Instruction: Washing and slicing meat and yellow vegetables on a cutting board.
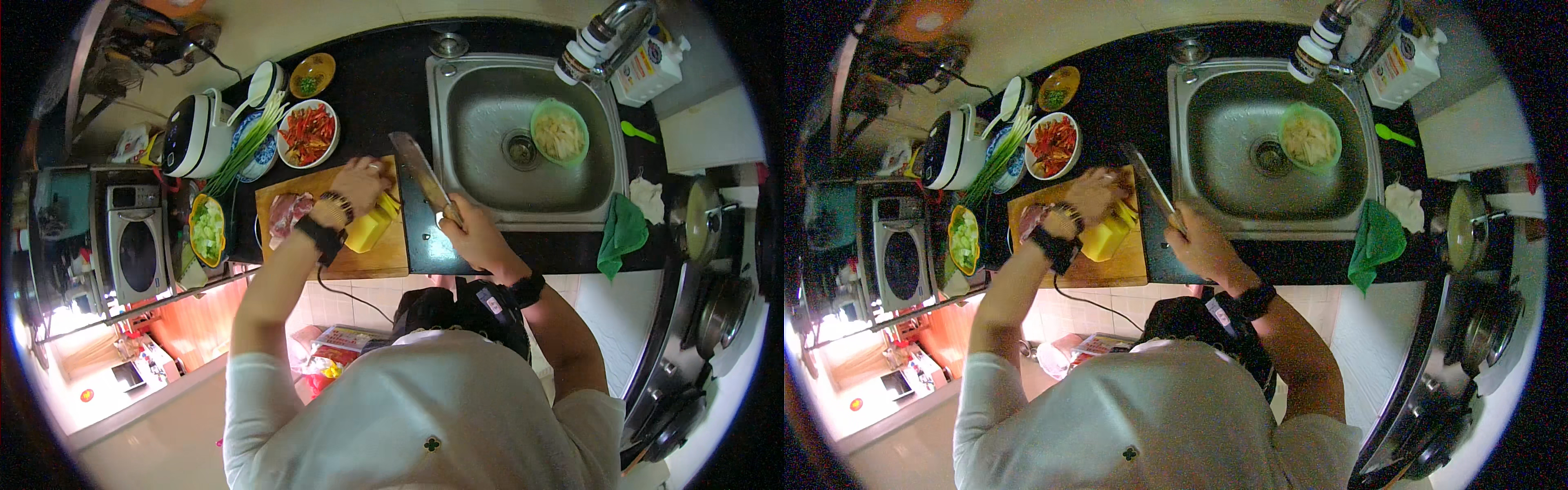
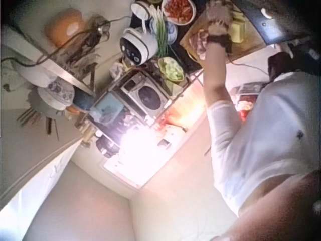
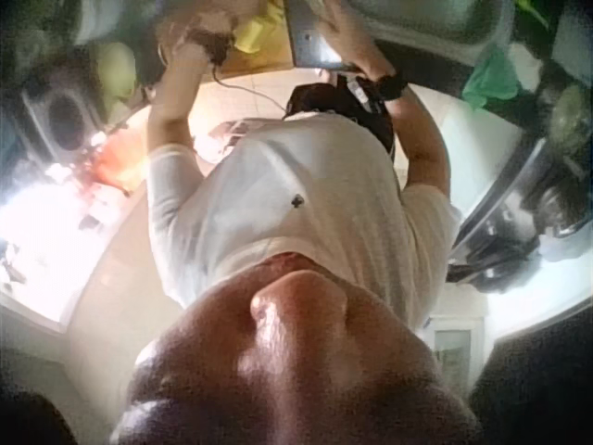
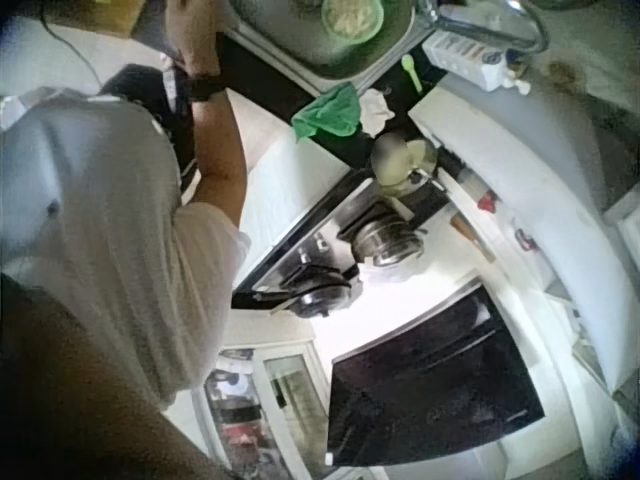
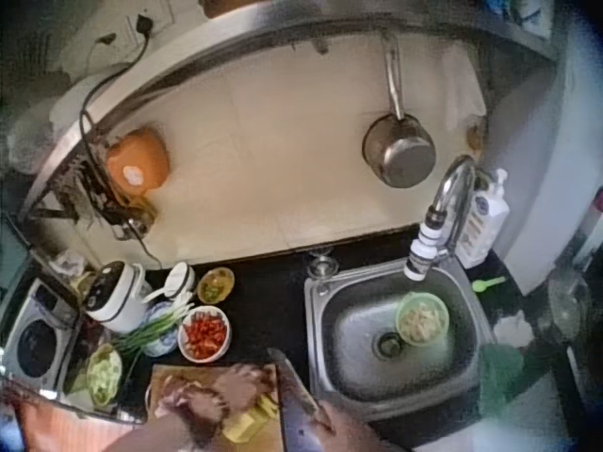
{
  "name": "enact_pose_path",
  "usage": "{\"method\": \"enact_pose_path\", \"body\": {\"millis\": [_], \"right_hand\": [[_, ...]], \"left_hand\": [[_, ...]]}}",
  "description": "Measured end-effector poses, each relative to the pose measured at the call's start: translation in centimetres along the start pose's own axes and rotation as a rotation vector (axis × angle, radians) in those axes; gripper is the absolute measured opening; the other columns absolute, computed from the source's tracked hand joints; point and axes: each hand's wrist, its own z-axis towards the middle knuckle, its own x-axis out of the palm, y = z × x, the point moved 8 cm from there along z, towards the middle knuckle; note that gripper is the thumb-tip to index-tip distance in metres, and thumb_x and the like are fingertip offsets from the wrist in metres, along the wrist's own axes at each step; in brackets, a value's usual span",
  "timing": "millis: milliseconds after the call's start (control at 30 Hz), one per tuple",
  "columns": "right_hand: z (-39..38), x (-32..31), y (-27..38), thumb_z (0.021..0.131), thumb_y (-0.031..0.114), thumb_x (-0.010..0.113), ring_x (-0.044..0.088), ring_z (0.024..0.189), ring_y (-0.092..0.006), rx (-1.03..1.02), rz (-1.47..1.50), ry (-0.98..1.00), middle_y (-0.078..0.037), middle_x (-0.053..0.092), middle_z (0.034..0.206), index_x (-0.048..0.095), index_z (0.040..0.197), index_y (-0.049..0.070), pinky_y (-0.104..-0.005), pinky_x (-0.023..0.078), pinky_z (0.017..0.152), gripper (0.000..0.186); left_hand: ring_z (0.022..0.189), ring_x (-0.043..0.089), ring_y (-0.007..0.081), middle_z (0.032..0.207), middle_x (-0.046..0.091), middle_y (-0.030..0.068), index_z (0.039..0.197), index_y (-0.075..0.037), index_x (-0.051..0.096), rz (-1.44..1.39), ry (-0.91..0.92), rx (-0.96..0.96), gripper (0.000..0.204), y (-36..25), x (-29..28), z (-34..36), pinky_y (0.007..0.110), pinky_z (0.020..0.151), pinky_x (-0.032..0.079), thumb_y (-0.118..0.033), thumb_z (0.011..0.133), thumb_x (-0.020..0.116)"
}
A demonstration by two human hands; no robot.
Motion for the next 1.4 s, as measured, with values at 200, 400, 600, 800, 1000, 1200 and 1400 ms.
{"method": "enact_pose_path", "body": {"millis": [200,400,600,800,1000,1200,1400], "right_hand": [[-1.9,-3.8,-1.3,0.078,0.008,0.05,0.043,0.052,-0.0158,0.096,0.046,-0.01,-0.009,0.044,0.06,0.046,0.086,0.0,-0.0332,0.035,0.048,0.012],[-2.7,-7.0,-2.6,0.079,0.01,0.049,0.043,0.046,-0.0153,0.074,0.103,-0.045,-0.006,0.042,0.059,0.044,0.085,-0.001,-0.0315,0.036,0.044,0.013],[-2.1,-7.2,-3.3,0.081,0.01,0.049,0.047,0.046,-0.0132,0.091,0.059,0.041,-0.004,0.043,0.06,0.044,0.088,0.002,-0.0293,0.042,0.044,0.012],[-1.6,-6.6,-3.7,0.081,0.011,0.049,0.047,0.044,-0.0115,0.109,0.095,0.126,-0.002,0.045,0.059,0.046,0.1,0.003,-0.0267,0.041,0.041,0.021],[-1.3,-5.2,-4.5,0.081,0.01,0.048,0.045,0.042,-0.0108,0.166,0.022,0.152,-0.003,0.045,0.058,0.044,0.089,0.005,-0.026,0.038,0.038,0.011],[-3.1,-2.7,-0.9,0.078,0.014,0.055,0.041,0.045,-0.0079,0.222,0.118,0.001,0.002,0.043,0.06,0.046,0.084,0.012,-0.021,0.034,0.037,0.011],[-3.9,2.1,2.6,0.082,0.025,0.051,0.041,0.047,-0.0099,0.208,0.154,-0.213,0.001,0.047,0.064,0.05,0.078,0.011,-0.0249,0.035,0.042,0.015]], "left_hand": [[0.087,0.061,0.0259,0.087,0.065,0.0101,0.087,-0.011,0.067,0.151,0.469,0.049,0.022,1.5,7.2,2.9,0.035,0.073,0.049,-0.018,0.066,0.062],[0.089,0.059,0.0285,0.092,0.064,0.0121,0.093,-0.008,0.064,-0.339,0.428,-0.202,0.036,5.6,6.6,1.5,0.036,0.076,0.047,-0.031,0.065,0.066],[0.09,0.061,0.0249,0.096,0.064,0.0086,0.095,-0.011,0.065,0.051,0.502,-0.298,0.035,0.3,4.6,1.0,0.038,0.075,0.048,-0.028,0.065,0.067],[0.084,0.061,0.0273,0.089,0.065,0.0111,0.09,-0.01,0.066,-0.115,0.425,-0.262,0.028,-1.9,3.5,1.5,0.039,0.07,0.049,-0.024,0.066,0.065],[0.076,0.06,0.0121,0.085,0.064,0.0064,0.1,-0.001,0.059,-1.635,-0.125,-0.262,0.021,-0.7,3.2,-3.8,0.025,0.063,0.048,-0.013,0.082,0.058],[0.083,0.059,0.014,0.098,0.061,0.0064,0.105,0.001,0.055,-2.081,-0.826,-0.295,0.027,-1.2,5.3,-21.3,0.026,0.076,0.047,-0.016,0.084,0.057],[0.088,0.061,0.0213,0.097,0.06,0.0123,0.105,0.001,0.053,-2.209,-1.273,-0.812,0.027,-1.3,18.9,-45.4,0.032,0.077,0.05,-0.014,0.083,0.056]]}}
